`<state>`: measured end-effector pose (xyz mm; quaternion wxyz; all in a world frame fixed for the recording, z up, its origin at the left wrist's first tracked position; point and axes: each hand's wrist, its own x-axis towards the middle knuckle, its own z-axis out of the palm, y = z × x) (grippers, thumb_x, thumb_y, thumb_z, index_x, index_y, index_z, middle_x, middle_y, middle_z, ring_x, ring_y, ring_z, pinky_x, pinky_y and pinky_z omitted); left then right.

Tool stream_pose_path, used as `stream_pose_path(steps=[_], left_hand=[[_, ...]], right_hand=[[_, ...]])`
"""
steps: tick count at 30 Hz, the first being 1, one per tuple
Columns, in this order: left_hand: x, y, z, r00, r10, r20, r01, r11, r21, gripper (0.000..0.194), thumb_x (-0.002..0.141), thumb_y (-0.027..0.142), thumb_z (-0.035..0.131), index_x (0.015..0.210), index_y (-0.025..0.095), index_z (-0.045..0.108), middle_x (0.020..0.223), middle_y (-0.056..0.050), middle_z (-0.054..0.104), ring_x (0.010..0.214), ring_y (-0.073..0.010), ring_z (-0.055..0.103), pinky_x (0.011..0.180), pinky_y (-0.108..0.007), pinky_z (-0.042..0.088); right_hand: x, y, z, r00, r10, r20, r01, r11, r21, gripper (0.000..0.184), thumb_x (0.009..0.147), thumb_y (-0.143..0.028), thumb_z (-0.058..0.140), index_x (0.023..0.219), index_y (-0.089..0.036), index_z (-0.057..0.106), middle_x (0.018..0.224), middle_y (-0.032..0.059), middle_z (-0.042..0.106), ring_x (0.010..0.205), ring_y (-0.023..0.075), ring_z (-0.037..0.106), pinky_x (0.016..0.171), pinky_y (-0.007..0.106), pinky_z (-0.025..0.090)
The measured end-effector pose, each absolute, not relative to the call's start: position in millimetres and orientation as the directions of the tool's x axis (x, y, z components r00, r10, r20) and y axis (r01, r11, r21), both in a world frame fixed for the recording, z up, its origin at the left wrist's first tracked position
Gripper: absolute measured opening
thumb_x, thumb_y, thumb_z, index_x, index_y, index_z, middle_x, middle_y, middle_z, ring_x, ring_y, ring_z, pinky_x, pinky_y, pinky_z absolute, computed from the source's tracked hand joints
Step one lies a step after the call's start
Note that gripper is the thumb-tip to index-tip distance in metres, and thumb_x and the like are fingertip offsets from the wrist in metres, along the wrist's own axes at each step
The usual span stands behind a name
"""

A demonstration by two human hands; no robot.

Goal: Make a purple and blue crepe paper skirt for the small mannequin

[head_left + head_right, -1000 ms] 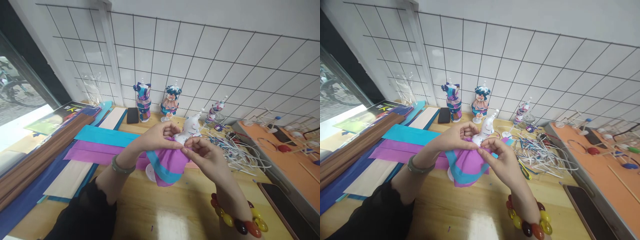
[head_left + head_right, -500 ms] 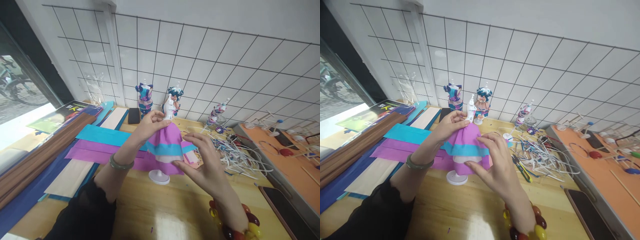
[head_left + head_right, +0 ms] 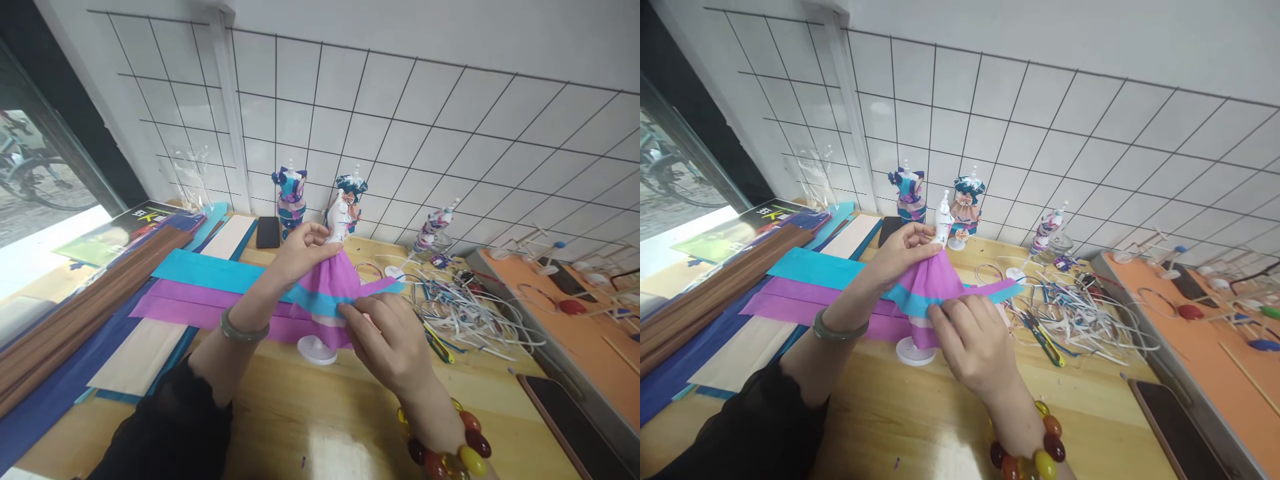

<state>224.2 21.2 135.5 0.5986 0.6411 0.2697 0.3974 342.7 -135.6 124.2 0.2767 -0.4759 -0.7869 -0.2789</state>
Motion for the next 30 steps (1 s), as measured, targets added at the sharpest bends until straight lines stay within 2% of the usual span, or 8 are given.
stream_pose_path(steps=[4, 6, 8, 11, 13, 18, 24, 30], left_hand=[[219, 23, 138, 0.603, 0.775, 0.190, -0.163, -0.114, 0.980, 0.039, 0.068, 0.037, 0.071, 0.097, 0.017, 0.055, 0.083, -0.001, 0.060, 0.084, -0.0136, 0.058, 0.077, -0.027, 0.043], [215, 23, 141, 0.670, 0.719, 0.182, -0.164, -0.096, 0.982, 0.038, 0.069, 0.036, 0.071, 0.099, 0.018, 0.056, 0.087, -0.002, 0.063, 0.085, -0.0144, 0.059, 0.077, -0.028, 0.044], [211, 21, 145, 0.735, 0.655, 0.176, -0.151, -0.095, 0.984, 0.038, 0.070, 0.035, 0.070, 0.101, 0.018, 0.058, 0.093, -0.004, 0.064, 0.089, -0.0163, 0.060, 0.078, -0.029, 0.045], [207, 16, 151, 0.799, 0.564, 0.209, -0.151, -0.148, 0.977, 0.037, 0.070, 0.033, 0.070, 0.102, 0.018, 0.061, 0.106, -0.007, 0.063, 0.102, -0.0199, 0.058, 0.084, -0.031, 0.045], [205, 13, 153, 0.823, 0.515, 0.238, -0.161, -0.190, 0.968, 0.036, 0.070, 0.032, 0.071, 0.102, 0.017, 0.062, 0.111, -0.008, 0.062, 0.106, -0.0208, 0.056, 0.087, -0.031, 0.045], [201, 9, 155, 0.844, 0.442, 0.305, -0.211, -0.248, 0.945, 0.035, 0.070, 0.027, 0.072, 0.103, 0.019, 0.062, 0.106, -0.006, 0.063, 0.103, -0.0185, 0.057, 0.088, -0.030, 0.045], [197, 6, 159, 0.861, 0.400, 0.315, -0.242, -0.224, 0.944, 0.036, 0.068, 0.026, 0.074, 0.101, 0.018, 0.062, 0.104, -0.006, 0.063, 0.101, -0.0189, 0.058, 0.085, -0.030, 0.047], [199, 5, 156, 0.841, 0.433, 0.323, -0.267, -0.187, 0.945, 0.038, 0.067, 0.026, 0.075, 0.103, 0.019, 0.062, 0.109, -0.007, 0.062, 0.106, -0.0201, 0.056, 0.090, -0.033, 0.045]], right_hand=[[341, -136, 127, -0.353, 0.608, 0.711, 0.860, 0.510, -0.010, 0.031, 0.079, -0.012, 0.055, 0.109, -0.020, 0.054, 0.085, 0.0083, 0.062, 0.075, 0.0206, 0.055, 0.061, 0.035, 0.042], [344, -136, 128, -0.215, 0.617, 0.757, 0.836, 0.517, -0.185, 0.032, 0.080, -0.014, 0.055, 0.111, -0.021, 0.053, 0.091, 0.0094, 0.061, 0.082, 0.0224, 0.056, 0.068, 0.038, 0.045], [347, -135, 127, 0.019, 0.660, 0.751, 0.803, 0.437, -0.404, 0.024, 0.085, -0.019, 0.050, 0.109, -0.023, 0.055, 0.096, 0.0093, 0.062, 0.091, 0.0236, 0.057, 0.078, 0.041, 0.045], [353, -128, 123, 0.281, 0.773, 0.569, 0.635, 0.294, -0.715, 0.019, 0.091, -0.031, 0.044, 0.104, -0.024, 0.056, 0.105, 0.0088, 0.062, 0.102, 0.0226, 0.056, 0.087, 0.041, 0.043], [356, -124, 119, 0.271, 0.863, 0.426, 0.495, 0.254, -0.831, 0.023, 0.091, -0.038, 0.044, 0.105, -0.024, 0.055, 0.109, 0.0080, 0.061, 0.105, 0.0209, 0.055, 0.089, 0.037, 0.044], [356, -121, 116, 0.133, 0.949, 0.287, 0.368, 0.222, -0.903, 0.023, 0.090, -0.042, 0.046, 0.101, -0.024, 0.056, 0.094, 0.0033, 0.061, 0.085, 0.0148, 0.057, 0.074, 0.027, 0.048], [358, -130, 127, 0.144, 0.957, 0.253, 0.276, 0.206, -0.939, 0.022, 0.083, -0.042, 0.057, 0.077, -0.021, 0.060, 0.069, -0.0003, 0.056, 0.063, 0.0126, 0.051, 0.059, 0.025, 0.044], [355, -147, 145, 0.156, 0.942, 0.298, 0.310, 0.240, -0.920, 0.020, 0.077, -0.031, 0.066, 0.064, -0.021, 0.056, 0.058, -0.0024, 0.051, 0.053, 0.0097, 0.044, 0.047, 0.022, 0.036]])
